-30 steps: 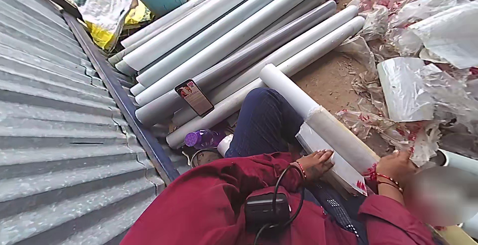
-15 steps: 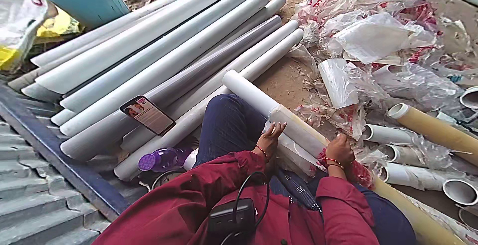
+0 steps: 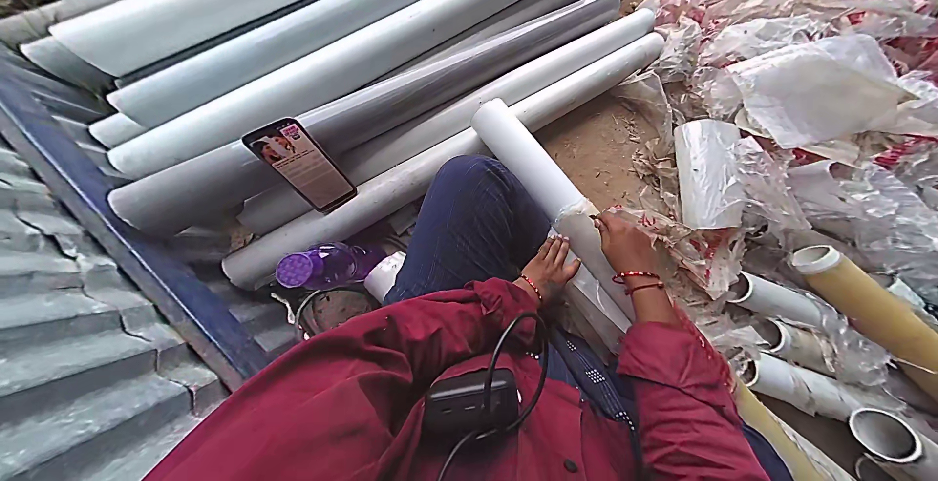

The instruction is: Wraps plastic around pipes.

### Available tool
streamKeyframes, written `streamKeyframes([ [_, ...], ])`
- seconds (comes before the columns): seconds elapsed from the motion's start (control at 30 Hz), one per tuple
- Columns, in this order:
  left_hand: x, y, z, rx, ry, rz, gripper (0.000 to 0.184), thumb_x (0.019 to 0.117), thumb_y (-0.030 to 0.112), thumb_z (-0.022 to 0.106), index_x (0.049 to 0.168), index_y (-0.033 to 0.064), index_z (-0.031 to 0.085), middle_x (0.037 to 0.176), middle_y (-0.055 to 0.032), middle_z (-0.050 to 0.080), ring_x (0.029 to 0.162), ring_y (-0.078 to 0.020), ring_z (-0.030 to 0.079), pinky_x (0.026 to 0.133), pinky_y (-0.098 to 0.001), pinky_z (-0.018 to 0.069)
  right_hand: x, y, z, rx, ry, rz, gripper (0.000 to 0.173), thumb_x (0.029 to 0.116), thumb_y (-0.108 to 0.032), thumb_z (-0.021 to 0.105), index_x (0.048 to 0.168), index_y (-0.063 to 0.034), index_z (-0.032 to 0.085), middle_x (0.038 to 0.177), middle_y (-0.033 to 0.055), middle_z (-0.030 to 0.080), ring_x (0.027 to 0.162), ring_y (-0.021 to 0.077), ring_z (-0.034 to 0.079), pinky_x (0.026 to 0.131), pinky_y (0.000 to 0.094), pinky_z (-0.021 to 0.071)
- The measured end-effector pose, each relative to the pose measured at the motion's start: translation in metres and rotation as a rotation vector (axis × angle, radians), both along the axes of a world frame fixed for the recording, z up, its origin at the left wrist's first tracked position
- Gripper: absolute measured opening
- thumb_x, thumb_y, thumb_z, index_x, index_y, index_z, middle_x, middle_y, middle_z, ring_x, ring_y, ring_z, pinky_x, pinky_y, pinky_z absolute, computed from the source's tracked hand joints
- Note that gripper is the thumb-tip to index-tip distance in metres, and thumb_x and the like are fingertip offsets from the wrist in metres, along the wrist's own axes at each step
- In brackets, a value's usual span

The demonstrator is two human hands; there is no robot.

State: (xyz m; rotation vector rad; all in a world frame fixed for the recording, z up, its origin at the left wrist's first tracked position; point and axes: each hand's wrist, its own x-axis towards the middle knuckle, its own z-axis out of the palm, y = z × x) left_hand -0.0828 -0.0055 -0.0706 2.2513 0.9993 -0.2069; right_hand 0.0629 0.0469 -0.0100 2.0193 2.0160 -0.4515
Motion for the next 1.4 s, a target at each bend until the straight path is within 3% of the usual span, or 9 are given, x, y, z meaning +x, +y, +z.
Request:
streamKeyframes([
  [0.17,-0.006,-0.001,-0.004,-0.031,-0.089,0.023,0.073,0.0983,0.030,0.067,0.158,0.0032,0.036,0.166,-0.0348,0.013,0.158,-0.0445,0.009,0.127,-0.0511,0.0038,-0.032,0.026,-0.001,-0.089,-0.188,0.127,0.034,0.1119,-0.015,0.037,0.126,0.0015,0.064,0.109,0.0299,0.071,0.108,0.0474,0.069,0.091,0.0611,0.0485],
  [0.33,-0.006,0.001,-0.002,-0.049,-0.115,0.022,0.065,0.1017,0.022,0.061,0.157,-0.0002,0.035,0.165,-0.0359,0.014,0.157,-0.0453,0.010,0.127,-0.0513,0.0047,-0.032,0.027,-0.004,-0.032,-0.193,0.183,0.031,0.1104,-0.014,0.041,0.118,0.0028,0.066,0.102,0.0308,0.071,0.102,0.0496,0.070,0.085,0.0636,0.0495],
  [0.5,-0.005,0.000,-0.004,-0.056,-0.153,0.054,0.053,0.1034,0.005,0.049,0.155,-0.0021,0.039,0.165,-0.0354,0.018,0.157,-0.0446,0.013,0.128,-0.0503,0.0059,-0.034,0.022,0.000,-0.055,-0.236,0.209,0.031,0.1082,-0.010,0.043,0.121,0.0027,0.068,0.102,0.0322,0.071,0.101,0.0512,0.069,0.086,0.0640,0.0483],
  [0.63,-0.006,0.001,-0.004,-0.057,-0.148,0.037,0.058,0.1047,0.019,0.055,0.156,-0.0022,0.037,0.165,-0.0355,0.018,0.157,-0.0445,0.012,0.128,-0.0503,0.0046,-0.036,0.019,0.001,-0.079,-0.268,0.230,0.030,0.1070,-0.008,0.043,0.121,0.0034,0.067,0.103,0.0324,0.071,0.101,0.0510,0.069,0.087,0.0641,0.0480],
  [0.83,-0.009,0.004,-0.004,-0.043,-0.152,0.026,0.065,0.1046,0.027,0.057,0.158,-0.0032,0.033,0.164,-0.0361,0.017,0.157,-0.0446,0.012,0.128,-0.0495,0.0041,-0.022,0.008,0.001,-0.077,-0.295,0.250,0.027,0.1041,-0.005,0.046,0.118,0.0051,0.067,0.101,0.0319,0.071,0.098,0.0518,0.070,0.083,0.0646,0.0491],
  [1.0,-0.007,0.007,-0.001,-0.084,-0.139,0.035,0.070,0.1077,0.039,0.049,0.160,-0.0018,0.027,0.165,-0.0354,0.016,0.158,-0.0442,0.011,0.128,-0.0496,0.0033,-0.006,-0.007,0.007,-0.158,-0.346,0.184,0.030,0.1057,-0.007,0.044,0.125,0.0027,0.065,0.104,0.0328,0.070,0.103,0.0515,0.069,0.086,0.0633,0.0494],
  [1.27,-0.005,0.008,-0.002,-0.143,-0.147,0.079,0.064,0.1110,0.040,0.040,0.157,-0.0030,0.033,0.167,-0.0306,0.018,0.159,-0.0398,0.009,0.128,-0.0491,0.0016,0.024,-0.038,0.015,-0.230,-0.364,0.126,0.032,0.1064,-0.008,0.042,0.127,0.0034,0.064,0.108,0.0310,0.071,0.106,0.0493,0.069,0.088,0.0616,0.0501],
  [1.33,-0.004,0.005,-0.005,-0.131,-0.249,0.161,0.059,0.1103,0.035,0.044,0.154,-0.0043,0.040,0.164,-0.0320,0.025,0.157,-0.0420,0.016,0.128,-0.0507,0.0058,0.032,-0.047,0.019,-0.245,-0.369,0.113,0.032,0.1063,-0.007,0.042,0.128,0.0030,0.063,0.109,0.0303,0.071,0.107,0.0488,0.069,0.089,0.0612,0.0498],
  [1.4,-0.004,0.005,-0.005,-0.108,-0.362,0.273,0.051,0.1102,0.028,0.046,0.150,-0.0041,0.046,0.162,-0.0310,0.031,0.153,-0.0425,0.029,0.126,-0.0506,0.0181,0.040,-0.058,0.022,-0.247,-0.364,0.102,0.032,0.1058,-0.007,0.043,0.129,0.0028,0.063,0.109,0.0299,0.071,0.107,0.0483,0.069,0.089,0.0611,0.0498],
])
